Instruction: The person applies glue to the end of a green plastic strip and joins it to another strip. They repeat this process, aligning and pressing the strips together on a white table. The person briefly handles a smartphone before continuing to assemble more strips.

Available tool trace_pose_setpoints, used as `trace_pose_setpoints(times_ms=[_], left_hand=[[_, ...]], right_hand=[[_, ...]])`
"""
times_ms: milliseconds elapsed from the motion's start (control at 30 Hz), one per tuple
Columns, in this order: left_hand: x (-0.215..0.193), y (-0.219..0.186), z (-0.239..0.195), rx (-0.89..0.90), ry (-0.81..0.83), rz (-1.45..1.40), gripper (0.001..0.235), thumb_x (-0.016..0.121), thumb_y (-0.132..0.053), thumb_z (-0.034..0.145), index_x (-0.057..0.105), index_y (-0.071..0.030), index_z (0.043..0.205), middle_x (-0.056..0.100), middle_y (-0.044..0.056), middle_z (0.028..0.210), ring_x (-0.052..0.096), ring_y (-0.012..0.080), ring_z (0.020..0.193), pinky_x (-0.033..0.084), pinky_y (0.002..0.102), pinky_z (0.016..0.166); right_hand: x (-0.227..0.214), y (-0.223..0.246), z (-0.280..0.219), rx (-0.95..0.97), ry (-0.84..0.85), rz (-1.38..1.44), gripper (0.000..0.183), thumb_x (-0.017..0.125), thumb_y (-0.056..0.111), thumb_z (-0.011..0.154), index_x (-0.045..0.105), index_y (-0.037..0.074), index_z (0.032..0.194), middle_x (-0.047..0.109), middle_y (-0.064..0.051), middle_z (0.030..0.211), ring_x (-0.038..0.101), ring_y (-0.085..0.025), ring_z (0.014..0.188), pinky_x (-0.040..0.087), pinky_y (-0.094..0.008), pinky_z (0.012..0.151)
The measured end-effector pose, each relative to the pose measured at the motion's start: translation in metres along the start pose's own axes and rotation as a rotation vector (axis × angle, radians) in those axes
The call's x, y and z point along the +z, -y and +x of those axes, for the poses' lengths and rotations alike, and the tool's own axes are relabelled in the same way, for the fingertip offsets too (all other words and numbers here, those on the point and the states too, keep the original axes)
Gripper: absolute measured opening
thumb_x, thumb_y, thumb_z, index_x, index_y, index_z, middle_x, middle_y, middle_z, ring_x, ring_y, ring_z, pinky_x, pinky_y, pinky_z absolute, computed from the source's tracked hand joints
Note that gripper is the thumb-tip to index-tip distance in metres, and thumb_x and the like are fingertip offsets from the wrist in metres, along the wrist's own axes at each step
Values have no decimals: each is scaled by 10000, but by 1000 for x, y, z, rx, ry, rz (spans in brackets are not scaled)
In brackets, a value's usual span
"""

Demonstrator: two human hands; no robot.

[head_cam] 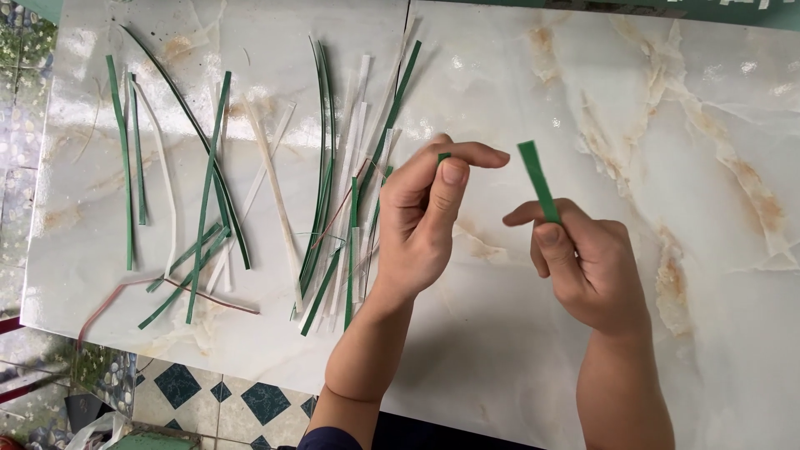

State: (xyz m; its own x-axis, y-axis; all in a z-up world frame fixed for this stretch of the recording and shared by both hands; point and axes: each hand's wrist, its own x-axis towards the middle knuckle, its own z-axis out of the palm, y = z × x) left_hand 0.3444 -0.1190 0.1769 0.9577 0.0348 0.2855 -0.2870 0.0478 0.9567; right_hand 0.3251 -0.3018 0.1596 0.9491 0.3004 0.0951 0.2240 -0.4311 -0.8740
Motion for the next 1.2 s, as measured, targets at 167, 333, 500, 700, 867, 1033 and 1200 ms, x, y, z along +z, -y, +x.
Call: trace_pose_setpoints(times_ms=[167, 333, 500, 700, 867, 1033, 1200], left_hand=[[-2, -4, 3, -4, -15, -1, 390, 373, -364, 1062, 653, -94, 1071, 551, 24, 889, 496, 117, 841, 422, 240, 787], [-2, -5, 3, -8, -18, -19, 365, 403, -371, 1055, 651, -107, 1098, 588, 44, 937, 550, 127, 894, 471, 260, 883], [-1, -8, 4, -76, -13, -63, 113, 625, -204, 954, 653, -106, 1003, 543, 15, 872, 422, 46, 642, 254, 170, 482], [0, -6, 5, -92, -36, -74, 104, 626, -230, 947, 639, -127, 936, 548, 7, 866, 326, 48, 560, 238, 177, 481], [-1, -5, 5, -77, -41, -87, 125, 599, -228, 961, 625, -117, 911, 562, 11, 867, 342, 59, 558, 243, 185, 490], [0, -5, 5, -27, -68, -61, 132, 573, -211, 976, 608, -117, 890, 568, 28, 836, 448, 84, 632, 284, 194, 517], [-4, -1, 4, -81, -55, -86, 179, 566, -237, 993, 647, -80, 1023, 570, 43, 919, 379, 80, 605, 289, 192, 516]], right_hand=[[-2, 0, 2, 68, 106, 1, 426, 337, 335, 1010, 661, 58, 998, 477, 6, 513, 426, -104, 429, 403, -216, 504], [-2, 0, 4, 93, 145, -23, 426, 327, 348, 1007, 671, 99, 1020, 452, 10, 488, 418, -109, 426, 406, -220, 515], [-2, 0, 6, 112, 169, -34, 367, 355, 290, 1005, 668, 102, 1031, 426, 5, 480, 407, -119, 423, 410, -230, 514], [-1, 1, 6, 121, 182, -53, 366, 352, 267, 999, 674, 98, 1039, 408, 6, 475, 396, -126, 421, 405, -232, 521], [-1, 3, 7, 93, 181, -40, 326, 368, 229, 1004, 660, 90, 1036, 388, 5, 471, 377, -121, 414, 403, -231, 505], [-1, 1, 5, 124, 187, -18, 330, 400, 290, 996, 669, 98, 1000, 340, 18, 474, 329, -116, 425, 364, -219, 500], [0, 1, 5, 49, 48, -14, 329, 415, 251, 1002, 673, 62, 924, 262, 51, 486, 235, -86, 426, 245, -224, 447]])
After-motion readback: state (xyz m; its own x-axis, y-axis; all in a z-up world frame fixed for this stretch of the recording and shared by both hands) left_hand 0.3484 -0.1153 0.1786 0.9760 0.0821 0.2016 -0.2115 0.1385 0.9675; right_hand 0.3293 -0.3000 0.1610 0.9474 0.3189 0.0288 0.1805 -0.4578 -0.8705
